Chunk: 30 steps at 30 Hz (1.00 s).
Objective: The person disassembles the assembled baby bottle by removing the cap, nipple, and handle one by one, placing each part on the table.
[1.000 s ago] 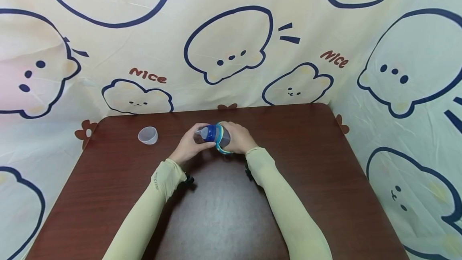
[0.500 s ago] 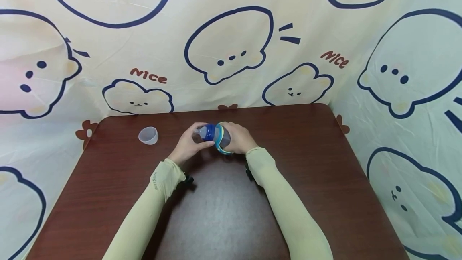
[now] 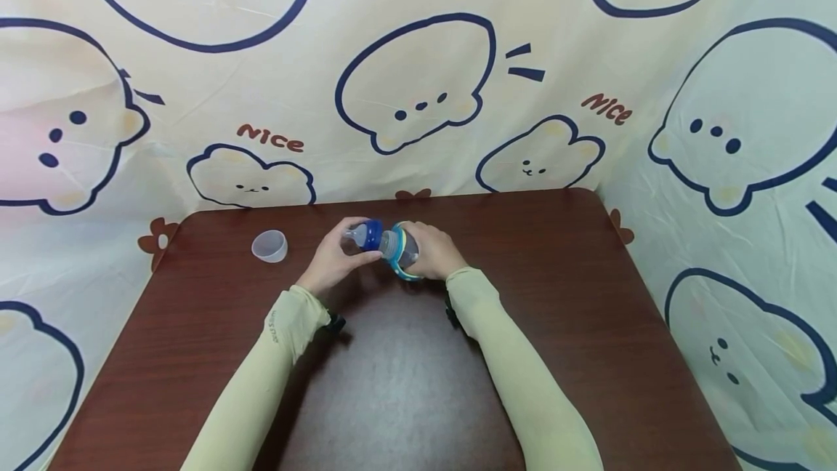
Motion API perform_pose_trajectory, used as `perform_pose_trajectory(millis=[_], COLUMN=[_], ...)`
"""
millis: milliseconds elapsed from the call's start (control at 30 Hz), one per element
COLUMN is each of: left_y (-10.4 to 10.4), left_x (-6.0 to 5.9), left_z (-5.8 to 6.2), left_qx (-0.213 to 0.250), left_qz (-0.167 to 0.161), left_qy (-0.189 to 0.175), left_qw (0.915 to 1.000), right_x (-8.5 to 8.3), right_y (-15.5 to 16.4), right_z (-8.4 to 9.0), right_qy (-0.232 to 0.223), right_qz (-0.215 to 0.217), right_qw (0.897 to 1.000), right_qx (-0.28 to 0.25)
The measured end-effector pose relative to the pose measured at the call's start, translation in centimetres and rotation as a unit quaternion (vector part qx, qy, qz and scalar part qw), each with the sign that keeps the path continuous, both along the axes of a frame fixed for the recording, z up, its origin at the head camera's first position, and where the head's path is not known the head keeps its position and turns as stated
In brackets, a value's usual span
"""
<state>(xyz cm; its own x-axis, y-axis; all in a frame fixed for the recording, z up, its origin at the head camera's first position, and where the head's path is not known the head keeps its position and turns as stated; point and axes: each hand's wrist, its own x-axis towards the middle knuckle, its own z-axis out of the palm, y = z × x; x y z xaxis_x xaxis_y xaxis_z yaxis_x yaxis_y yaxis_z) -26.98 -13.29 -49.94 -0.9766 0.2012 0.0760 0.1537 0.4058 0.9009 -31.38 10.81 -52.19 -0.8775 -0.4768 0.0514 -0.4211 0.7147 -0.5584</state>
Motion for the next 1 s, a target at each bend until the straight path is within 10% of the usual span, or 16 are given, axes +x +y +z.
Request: perform_pose_trajectory(millis=[1000], left_y=[-2.3], left_x=[-0.5], left_z=[3.5], left_qx=[-0.012], left_qz=[0.026], left_qy=[-0.012], left_qw=[0.9995], right_x=[-0.1], right_y=[0.1], right_z=[-0.2], right_qy=[-0.007], right_qz=[-0.010], right_qw=[1.000], right_qx=[-0.002])
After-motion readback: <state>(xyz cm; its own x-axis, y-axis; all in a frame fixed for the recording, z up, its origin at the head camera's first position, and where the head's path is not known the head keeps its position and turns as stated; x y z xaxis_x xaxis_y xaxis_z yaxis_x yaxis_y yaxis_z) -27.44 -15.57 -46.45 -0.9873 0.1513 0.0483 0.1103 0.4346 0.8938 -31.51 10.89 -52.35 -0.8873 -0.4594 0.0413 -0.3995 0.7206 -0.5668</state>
